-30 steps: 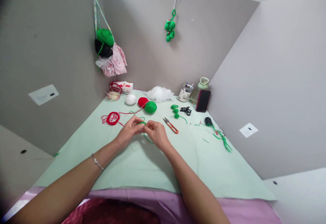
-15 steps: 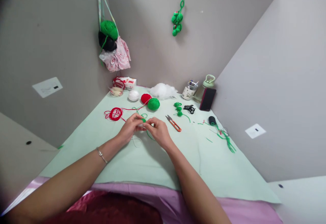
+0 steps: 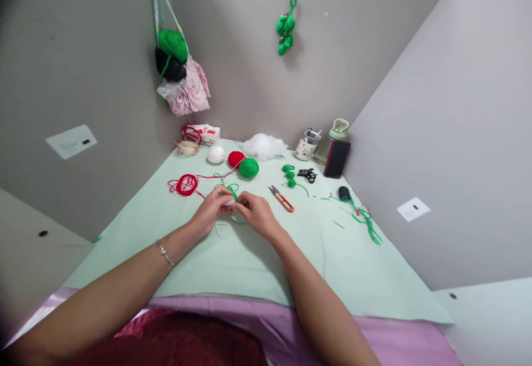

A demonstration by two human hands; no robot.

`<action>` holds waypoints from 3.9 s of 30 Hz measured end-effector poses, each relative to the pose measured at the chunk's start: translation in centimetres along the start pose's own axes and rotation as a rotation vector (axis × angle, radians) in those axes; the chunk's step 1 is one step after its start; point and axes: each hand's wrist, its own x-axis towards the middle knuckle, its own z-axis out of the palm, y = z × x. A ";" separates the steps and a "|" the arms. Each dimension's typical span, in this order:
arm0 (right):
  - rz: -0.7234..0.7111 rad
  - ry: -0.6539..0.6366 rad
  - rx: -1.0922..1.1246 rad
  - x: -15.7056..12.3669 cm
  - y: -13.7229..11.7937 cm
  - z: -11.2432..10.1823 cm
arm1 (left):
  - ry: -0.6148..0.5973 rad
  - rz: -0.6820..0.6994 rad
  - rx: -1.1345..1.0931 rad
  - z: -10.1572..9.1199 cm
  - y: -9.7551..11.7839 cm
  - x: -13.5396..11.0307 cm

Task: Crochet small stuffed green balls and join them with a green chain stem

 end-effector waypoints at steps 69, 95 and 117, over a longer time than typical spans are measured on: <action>0.050 0.063 -0.105 -1.0 -1.9 0.9 | -0.022 0.145 0.065 0.8 0.5 -0.1; 0.063 0.082 -0.090 -1.2 -2.0 1.6 | 0.054 0.212 0.108 0.9 0.2 0.8; 0.041 -0.064 -0.053 -0.9 -1.6 0.6 | -0.096 0.238 0.368 -0.1 1.9 0.8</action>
